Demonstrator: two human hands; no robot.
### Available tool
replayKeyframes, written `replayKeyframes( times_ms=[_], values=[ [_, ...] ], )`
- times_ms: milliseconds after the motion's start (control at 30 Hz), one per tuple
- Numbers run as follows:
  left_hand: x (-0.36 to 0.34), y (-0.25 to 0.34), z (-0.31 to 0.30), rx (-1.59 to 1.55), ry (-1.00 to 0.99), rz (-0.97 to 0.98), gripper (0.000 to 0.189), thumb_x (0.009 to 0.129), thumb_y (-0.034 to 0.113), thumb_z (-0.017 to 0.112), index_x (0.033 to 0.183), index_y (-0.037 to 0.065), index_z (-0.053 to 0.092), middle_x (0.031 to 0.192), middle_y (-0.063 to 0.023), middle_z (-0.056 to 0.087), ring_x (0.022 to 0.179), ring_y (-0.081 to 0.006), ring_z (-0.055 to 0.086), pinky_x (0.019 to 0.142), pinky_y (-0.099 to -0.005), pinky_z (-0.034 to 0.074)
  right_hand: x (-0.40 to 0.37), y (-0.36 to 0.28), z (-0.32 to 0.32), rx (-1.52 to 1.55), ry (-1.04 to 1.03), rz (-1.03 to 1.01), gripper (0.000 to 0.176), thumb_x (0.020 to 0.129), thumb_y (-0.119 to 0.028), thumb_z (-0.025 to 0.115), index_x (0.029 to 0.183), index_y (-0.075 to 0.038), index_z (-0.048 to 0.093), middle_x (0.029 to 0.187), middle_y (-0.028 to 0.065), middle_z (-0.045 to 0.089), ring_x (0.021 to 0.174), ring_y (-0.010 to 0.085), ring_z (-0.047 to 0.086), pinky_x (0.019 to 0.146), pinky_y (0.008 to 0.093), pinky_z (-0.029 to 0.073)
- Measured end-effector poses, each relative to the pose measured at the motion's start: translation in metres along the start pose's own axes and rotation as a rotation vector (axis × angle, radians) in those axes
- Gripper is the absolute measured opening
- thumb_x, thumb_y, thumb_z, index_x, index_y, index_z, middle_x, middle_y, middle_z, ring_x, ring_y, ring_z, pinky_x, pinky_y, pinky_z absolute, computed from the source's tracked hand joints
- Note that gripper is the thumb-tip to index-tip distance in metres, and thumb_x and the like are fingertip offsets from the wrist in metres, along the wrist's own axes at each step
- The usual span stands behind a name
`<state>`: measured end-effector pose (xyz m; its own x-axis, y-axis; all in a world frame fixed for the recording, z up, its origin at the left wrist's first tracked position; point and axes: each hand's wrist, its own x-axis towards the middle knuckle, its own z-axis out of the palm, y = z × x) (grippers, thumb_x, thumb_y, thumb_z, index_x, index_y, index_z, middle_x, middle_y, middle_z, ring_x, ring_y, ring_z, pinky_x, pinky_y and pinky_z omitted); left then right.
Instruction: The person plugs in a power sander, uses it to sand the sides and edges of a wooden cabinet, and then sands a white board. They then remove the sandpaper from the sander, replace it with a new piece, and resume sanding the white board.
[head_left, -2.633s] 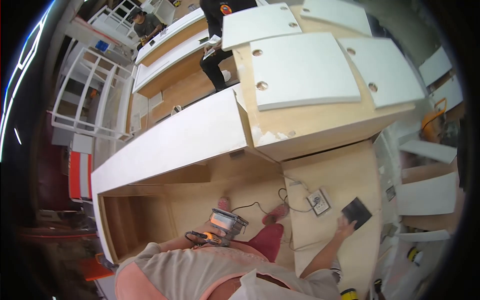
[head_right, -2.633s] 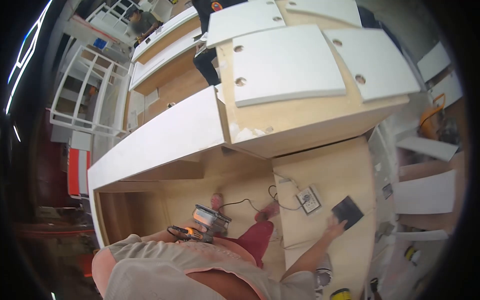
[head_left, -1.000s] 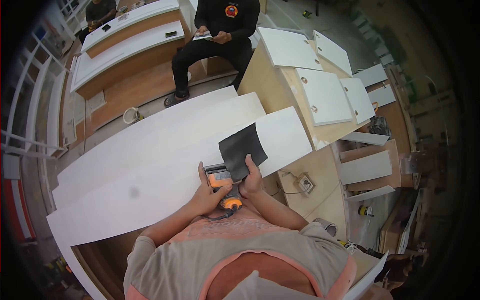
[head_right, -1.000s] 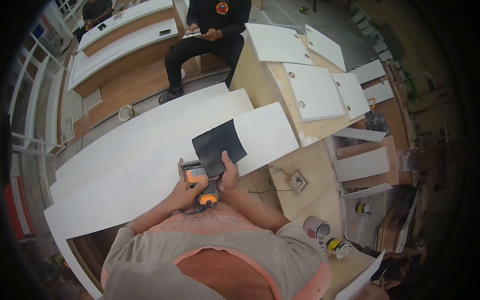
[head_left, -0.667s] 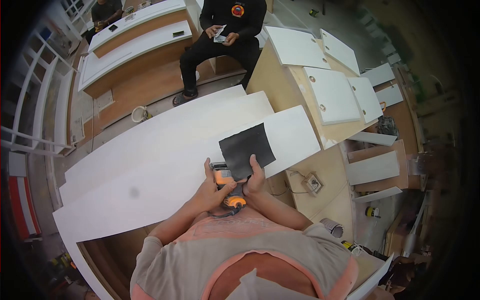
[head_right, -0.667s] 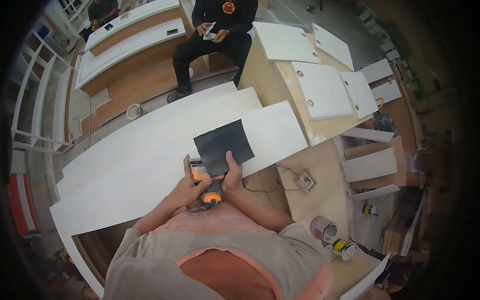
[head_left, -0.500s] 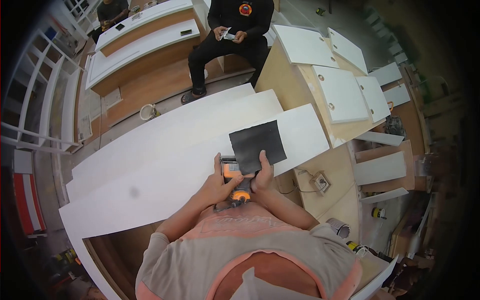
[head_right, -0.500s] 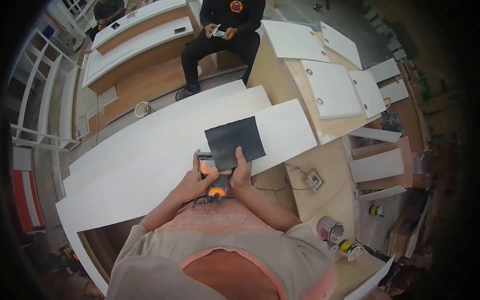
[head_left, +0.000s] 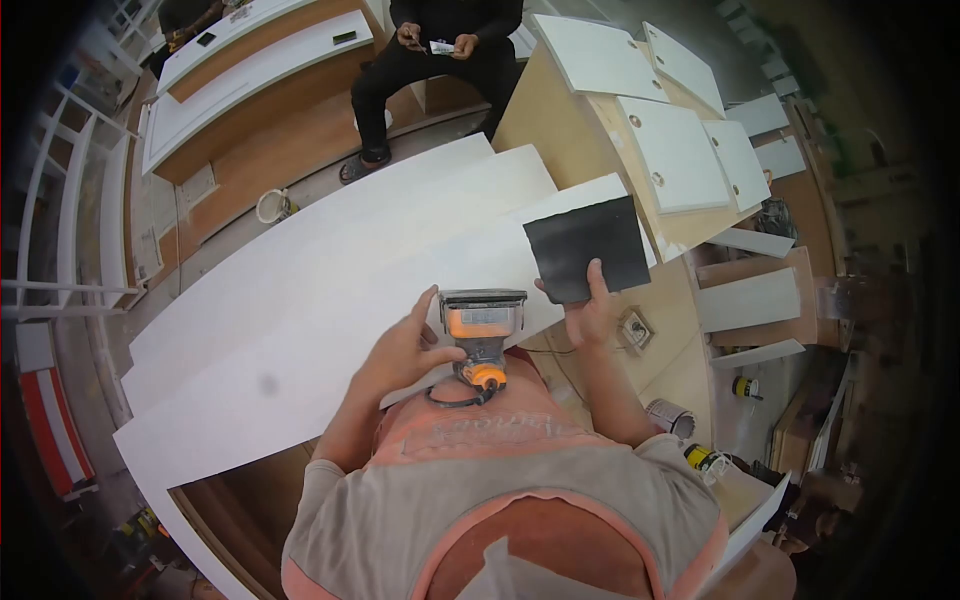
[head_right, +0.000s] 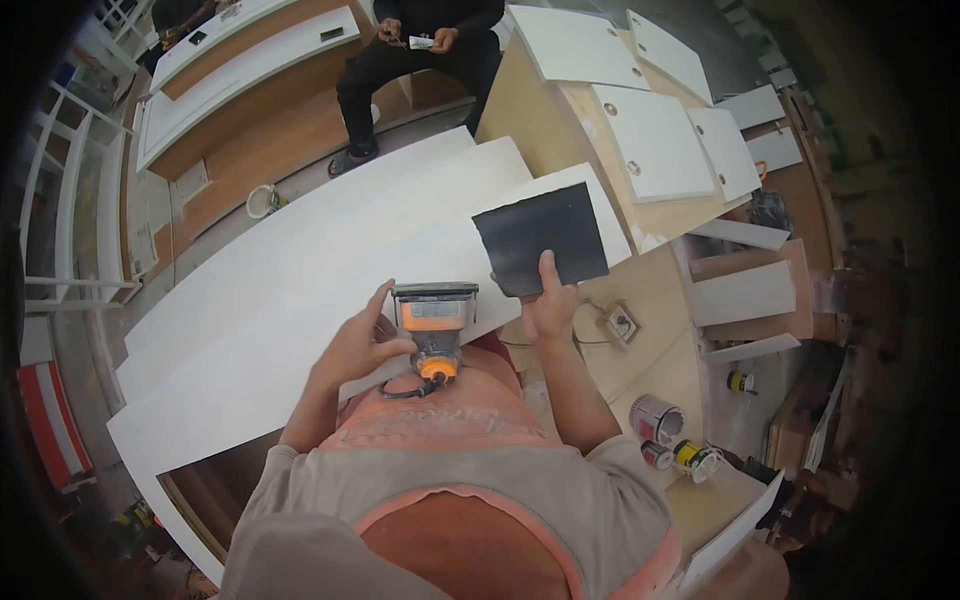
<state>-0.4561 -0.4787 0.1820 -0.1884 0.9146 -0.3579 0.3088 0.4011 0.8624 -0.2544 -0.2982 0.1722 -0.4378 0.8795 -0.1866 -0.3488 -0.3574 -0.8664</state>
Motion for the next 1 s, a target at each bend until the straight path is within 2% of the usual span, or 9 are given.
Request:
replayKeyframes(
  times_ms=[33,133,233,333,433,500,567,667,1000],
  values=[
    [0.001,-0.012,-0.007,0.031,0.007,0.051,0.091,0.065,0.028,0.079,0.137,0.004,0.027,0.081,-0.0123,0.058,0.070,-0.0194,0.058,0.067,-0.0306,0.047,-0.001,-0.014,0.012,-0.016,0.022,-0.028,0.041,0.095,-0.032,0.036,0.128,-0.007,0.036,0.119,0.0122,0.051,0.105,0.0264,0.055,0.077,0.0523,0.051],
    [0.002,-0.008,-0.036,0.176,0.084,0.167,0.080,0.068,0.027,0.076,0.134,0.009,0.035,0.092,-0.0118,0.058,0.081,-0.0201,0.055,0.075,-0.0302,0.045,-0.004,-0.046,0.018,-0.048,0.026,-0.002,0.041,0.095,-0.028,0.039,0.125,-0.001,0.036,0.116,0.0168,0.052,0.101,0.0314,0.057,0.070,0.0555,0.053],
    [0.009,0.016,-0.044,0.164,0.170,0.199,0.062,0.072,0.021,0.072,0.127,0.009,0.046,0.092,-0.0110,0.060,0.084,-0.0192,0.056,0.078,-0.0308,0.045,-0.006,-0.060,0.027,-0.119,-0.058,-0.085,0.036,0.094,-0.022,0.043,0.121,0.002,0.039,0.109,0.0170,0.055,0.092,0.0316,0.060,0.065,0.0500,0.057],
    [0.022,0.032,-0.039,0.095,0.251,0.320,0.045,0.075,0.017,0.070,0.117,0.007,0.056,0.090,-0.0100,0.060,0.087,-0.0186,0.059,0.077,-0.0303,0.046,-0.003,-0.058,0.035,-0.269,-0.127,-0.130,0.027,0.089,-0.014,0.053,0.108,0.006,0.050,0.093,0.0133,0.059,0.073,0.0216,0.063,0.057,0.0341,0.057],
    [0.035,0.043,-0.031,0.150,0.159,0.461,0.043,0.075,0.015,0.069,0.115,0.007,0.058,0.088,-0.0092,0.061,0.086,-0.0185,0.059,0.077,-0.0288,0.045,-0.001,-0.047,0.035,-0.370,-0.252,-0.102,0.029,0.090,-0.012,0.049,0.114,0.004,0.045,0.098,0.0151,0.058,0.078,0.0253,0.063,0.057,0.0380,0.057],
    [0.039,0.047,-0.022,0.089,0.197,0.461,0.031,0.075,0.013,0.069,0.104,0.004,0.063,0.084,-0.0083,0.061,0.080,-0.0181,0.059,0.072,-0.0276,0.045,-0.005,-0.038,0.039,-0.380,-0.228,-0.097,0.028,0.089,-0.011,0.052,0.111,0.005,0.048,0.095,0.0128,0.060,0.077,0.0226,0.063,0.059,0.0348,0.056],
    [0.041,0.043,-0.017,0.085,0.176,0.479,0.019,0.074,0.011,0.069,0.090,0.002,0.064,0.080,-0.0079,0.060,0.074,-0.0174,0.057,0.066,-0.0275,0.045,-0.011,-0.033,0.041,-0.606,-0.162,-0.146,0.026,0.087,-0.017,0.059,0.102,0.004,0.057,0.090,0.0073,0.063,0.074,0.0144,0.061,0.064,0.0253,0.050],
    [0.038,0.042,-0.010,0.029,0.252,0.461,0.011,0.074,0.009,0.068,0.079,0.000,0.062,0.077,-0.0076,0.059,0.069,-0.0168,0.056,0.062,-0.0277,0.044,-0.017,-0.034,0.042,-0.688,-0.190,-0.182,0.024,0.082,-0.015,0.063,0.099,0.002,0.061,0.087,0.0064,0.065,0.076,0.0113,0.060,0.066,0.0246,0.049],
    [0.028,0.028,-0.007,-0.038,0.423,0.448,0.010,0.072,0.006,0.069,0.078,0.001,0.064,0.073,-0.0084,0.058,0.069,-0.0187,0.058,0.062,-0.0275,0.046,-0.011,-0.031,0.037,-0.981,-0.288,-0.303,0.025,0.072,-0.011,0.071,0.093,-0.001,0.063,0.079,0.0087,0.065,0.062,0.0134,0.058,0.057,0.0250,0.046]
  ],
)
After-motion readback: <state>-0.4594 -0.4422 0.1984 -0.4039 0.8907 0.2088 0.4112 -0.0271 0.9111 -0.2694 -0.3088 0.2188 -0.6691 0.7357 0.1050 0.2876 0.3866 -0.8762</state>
